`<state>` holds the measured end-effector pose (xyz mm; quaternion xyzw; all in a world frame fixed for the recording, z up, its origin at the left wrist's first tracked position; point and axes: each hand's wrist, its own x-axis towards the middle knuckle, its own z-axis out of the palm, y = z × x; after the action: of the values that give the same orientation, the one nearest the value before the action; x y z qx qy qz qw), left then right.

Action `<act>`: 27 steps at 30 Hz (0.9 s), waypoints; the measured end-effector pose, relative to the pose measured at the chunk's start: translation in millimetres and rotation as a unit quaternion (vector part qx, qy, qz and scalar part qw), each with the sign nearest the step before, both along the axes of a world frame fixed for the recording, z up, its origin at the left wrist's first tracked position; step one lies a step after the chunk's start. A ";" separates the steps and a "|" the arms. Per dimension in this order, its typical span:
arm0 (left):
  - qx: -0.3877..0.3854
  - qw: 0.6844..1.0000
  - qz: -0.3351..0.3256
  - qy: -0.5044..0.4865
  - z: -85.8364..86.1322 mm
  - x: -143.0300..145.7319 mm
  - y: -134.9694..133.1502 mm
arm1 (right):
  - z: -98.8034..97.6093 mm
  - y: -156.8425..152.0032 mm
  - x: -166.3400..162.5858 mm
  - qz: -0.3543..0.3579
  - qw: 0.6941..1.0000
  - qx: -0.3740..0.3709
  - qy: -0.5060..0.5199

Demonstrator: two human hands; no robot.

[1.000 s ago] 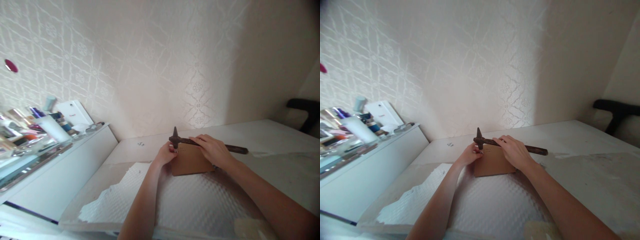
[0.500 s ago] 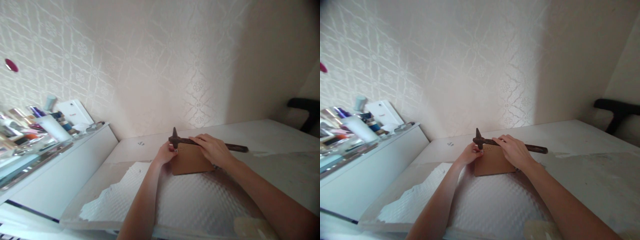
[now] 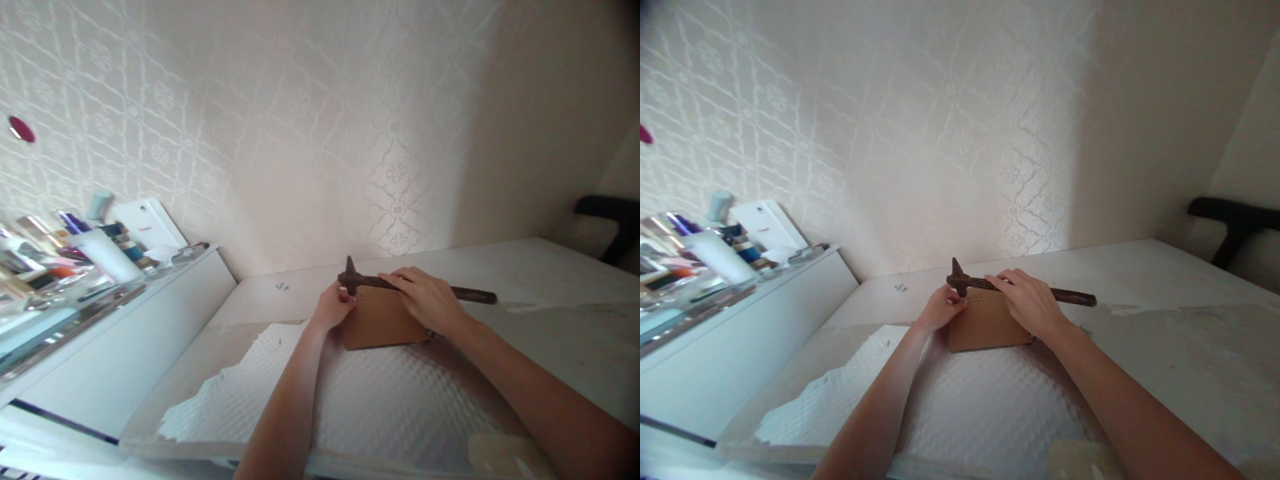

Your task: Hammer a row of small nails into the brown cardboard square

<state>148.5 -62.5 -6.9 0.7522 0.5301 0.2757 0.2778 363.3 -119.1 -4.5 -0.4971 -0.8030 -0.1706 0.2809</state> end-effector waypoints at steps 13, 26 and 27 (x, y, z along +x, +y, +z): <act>0.018 1.000 -0.009 -0.005 -5.0 -1.1 2.7 | 2.0 -1.3 -0.5 -0.010 1.000 -0.009 -0.016; 0.013 1.000 -0.006 0.001 -3.4 0.0 2.2 | 0.5 -1.0 0.0 -0.011 1.000 0.019 -0.004; 0.013 1.000 -0.003 0.002 -3.6 0.1 2.3 | 0.5 -0.9 0.1 -0.006 1.000 0.018 -0.007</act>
<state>148.6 -60.2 -10.5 0.7577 0.5251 0.2802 0.2678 363.5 -120.0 -3.9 -0.4955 -0.7989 -0.1901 0.2830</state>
